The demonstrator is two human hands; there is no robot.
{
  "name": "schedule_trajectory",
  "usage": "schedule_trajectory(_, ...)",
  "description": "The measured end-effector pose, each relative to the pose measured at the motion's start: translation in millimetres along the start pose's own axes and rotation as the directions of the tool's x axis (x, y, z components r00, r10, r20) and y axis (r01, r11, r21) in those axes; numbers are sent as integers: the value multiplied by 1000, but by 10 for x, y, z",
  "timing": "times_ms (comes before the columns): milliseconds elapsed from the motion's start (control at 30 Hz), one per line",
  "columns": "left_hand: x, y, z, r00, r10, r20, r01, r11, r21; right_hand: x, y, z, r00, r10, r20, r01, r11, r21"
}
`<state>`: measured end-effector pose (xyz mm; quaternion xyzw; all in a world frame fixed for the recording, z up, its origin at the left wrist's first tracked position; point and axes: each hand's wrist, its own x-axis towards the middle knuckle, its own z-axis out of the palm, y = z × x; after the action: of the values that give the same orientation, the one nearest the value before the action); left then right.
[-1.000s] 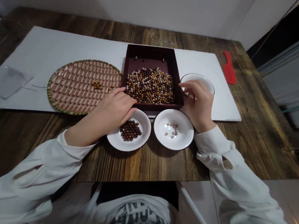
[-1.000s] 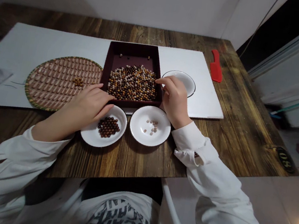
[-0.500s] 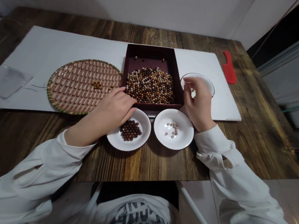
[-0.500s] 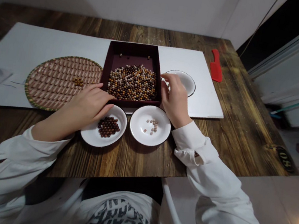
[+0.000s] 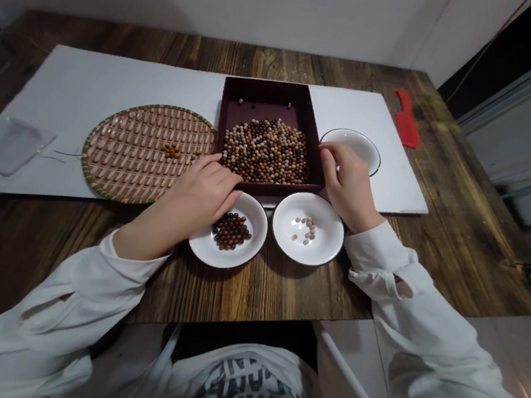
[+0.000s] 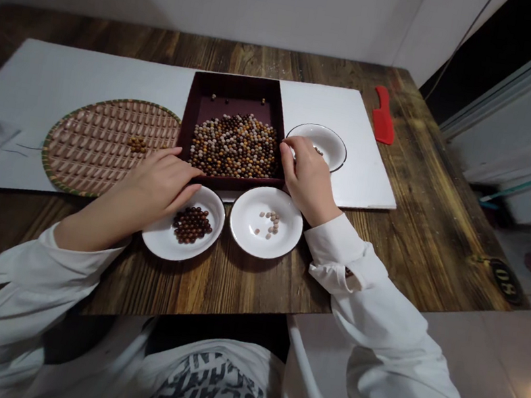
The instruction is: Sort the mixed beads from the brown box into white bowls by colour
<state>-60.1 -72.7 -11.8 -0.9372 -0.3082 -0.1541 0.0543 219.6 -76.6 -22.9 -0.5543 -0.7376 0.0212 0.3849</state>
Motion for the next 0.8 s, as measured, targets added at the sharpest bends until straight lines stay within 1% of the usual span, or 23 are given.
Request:
schedule_trajectory(100, 0, -3, 1, 1000, -2, 6, 2, 1000, -9, 5, -28, -23, 999, 30, 28, -29, 999, -14)
schedule_trajectory(200, -2, -3, 3, 1000, 4, 3, -4, 1000, 6, 5, -14, -18, 999, 29, 25, -28, 1000, -6)
schedule_trajectory(467, -2, 6, -3, 1000, 13, -6, -13, 1000, 23, -8, 102, 41, 999, 3, -47, -1, 1000, 31)
schedule_trajectory(633, -1, 7, -4, 1000, -3, -8, 3, 1000, -17, 3, 155, 34, 993, 17, -117, -11, 999, 46)
schedule_trajectory(800, -3, 6, -5, 1000, 9, 1, -9, 1000, 11, 12, 147, 17, 993, 6, -116, -2, 999, 38)
